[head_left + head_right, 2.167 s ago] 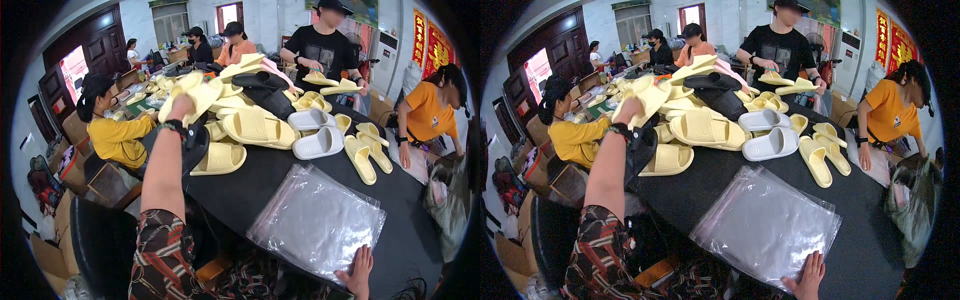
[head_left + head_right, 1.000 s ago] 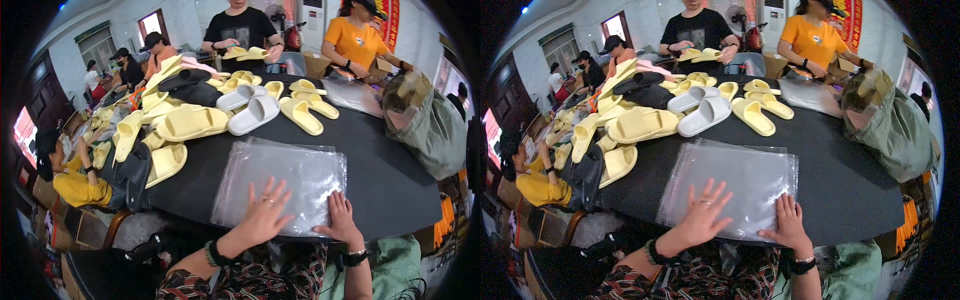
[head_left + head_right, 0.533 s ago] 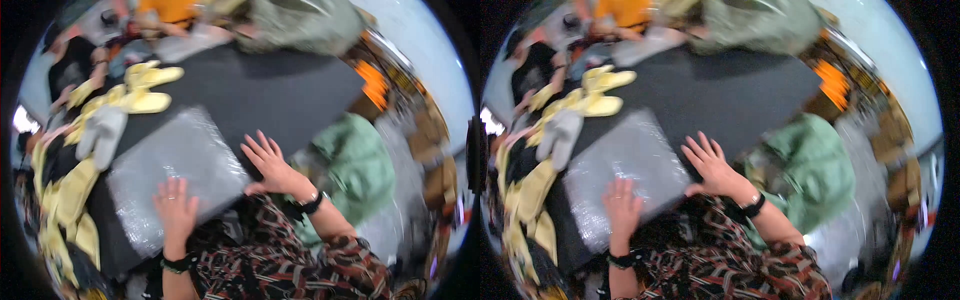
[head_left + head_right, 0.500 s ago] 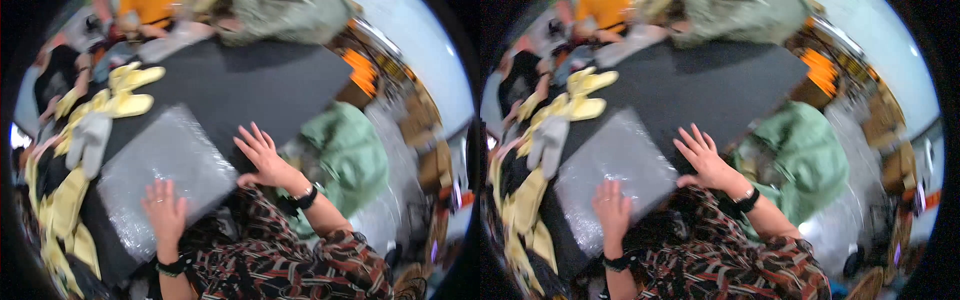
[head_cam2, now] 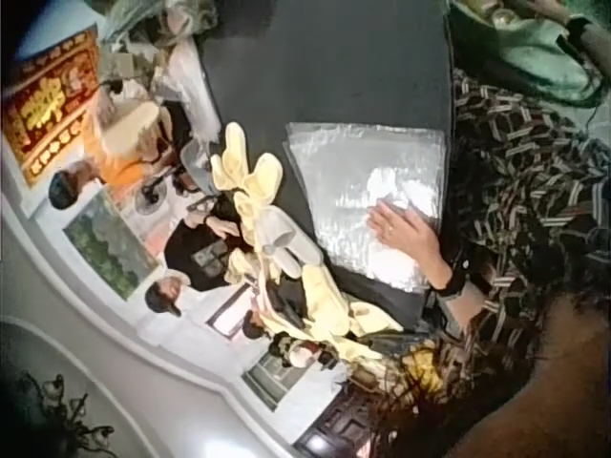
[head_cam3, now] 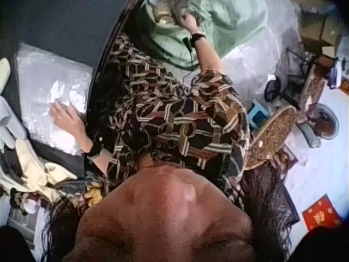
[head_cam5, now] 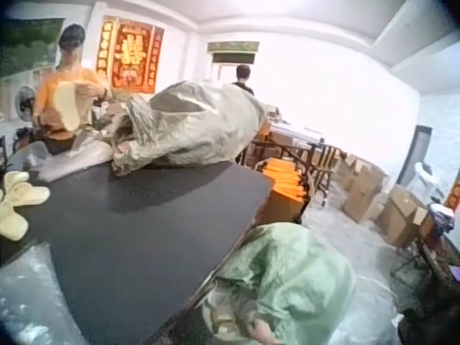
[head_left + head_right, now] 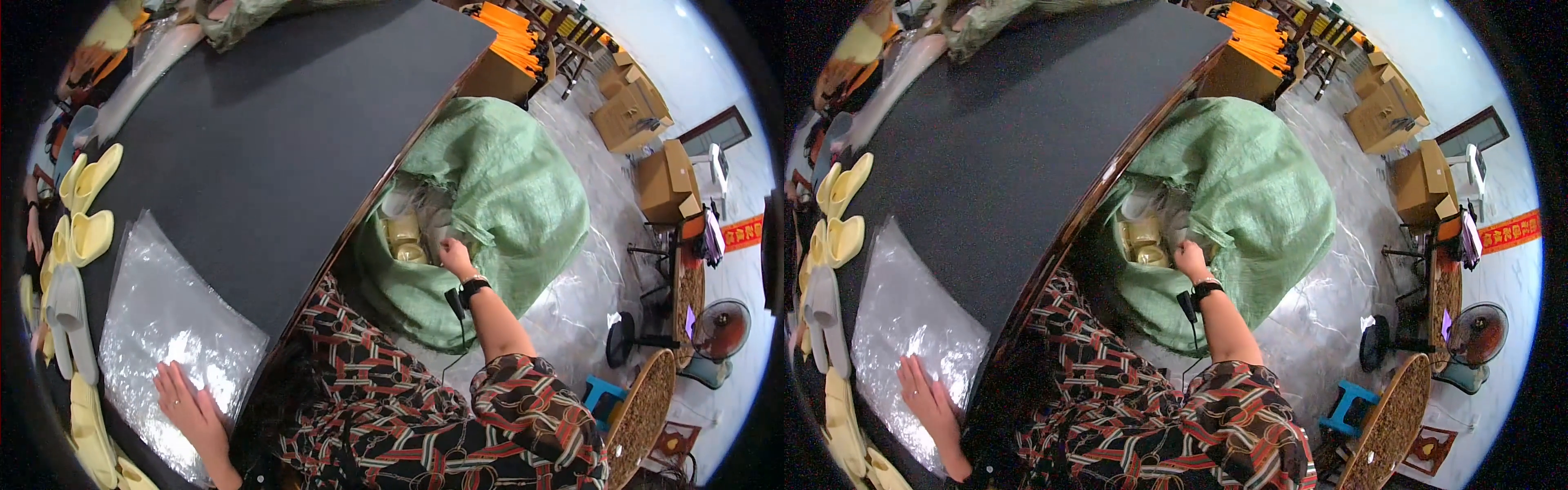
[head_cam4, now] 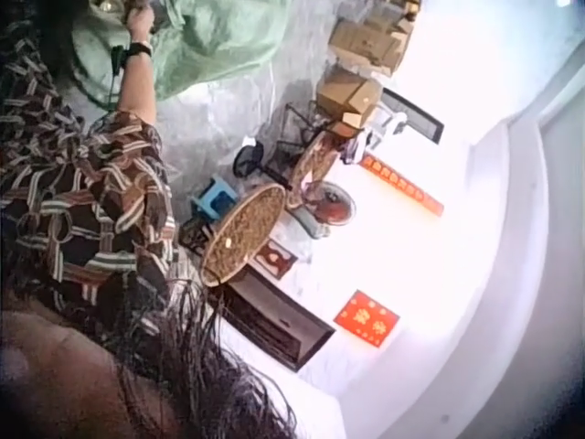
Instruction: The recorder is packing various pairs of slides/sandals into plastic bags.
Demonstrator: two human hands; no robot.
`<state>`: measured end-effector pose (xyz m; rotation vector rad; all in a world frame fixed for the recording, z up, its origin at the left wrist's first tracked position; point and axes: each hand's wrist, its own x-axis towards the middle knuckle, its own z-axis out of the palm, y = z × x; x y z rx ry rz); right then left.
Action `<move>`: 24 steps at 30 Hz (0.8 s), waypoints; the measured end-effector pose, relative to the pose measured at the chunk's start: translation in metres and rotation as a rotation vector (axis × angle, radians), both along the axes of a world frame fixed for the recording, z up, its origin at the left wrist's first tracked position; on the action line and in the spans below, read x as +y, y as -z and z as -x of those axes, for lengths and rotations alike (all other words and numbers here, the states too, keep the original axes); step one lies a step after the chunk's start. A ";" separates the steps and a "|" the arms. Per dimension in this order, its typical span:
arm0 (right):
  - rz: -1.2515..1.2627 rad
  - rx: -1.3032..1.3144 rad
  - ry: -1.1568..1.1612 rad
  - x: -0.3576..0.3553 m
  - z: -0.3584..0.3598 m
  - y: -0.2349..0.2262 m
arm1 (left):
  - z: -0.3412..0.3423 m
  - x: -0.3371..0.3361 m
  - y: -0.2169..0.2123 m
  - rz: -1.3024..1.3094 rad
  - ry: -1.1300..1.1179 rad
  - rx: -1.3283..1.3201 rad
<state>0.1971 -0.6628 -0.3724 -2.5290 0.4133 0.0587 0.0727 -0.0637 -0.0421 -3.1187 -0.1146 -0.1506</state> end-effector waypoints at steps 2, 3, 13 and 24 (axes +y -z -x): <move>0.070 0.036 -0.020 -0.018 -0.011 0.015 | -0.003 -0.007 -0.008 -0.032 0.002 0.047; 0.135 0.065 -0.053 -0.023 -0.021 0.021 | 0.000 -0.005 -0.007 -0.030 -0.009 0.049; 0.545 0.471 0.256 -0.233 0.016 -0.026 | -0.004 0.003 0.000 0.035 0.010 0.073; 0.314 0.549 0.159 -0.157 0.021 0.065 | 0.009 0.001 -0.027 -0.095 0.002 0.067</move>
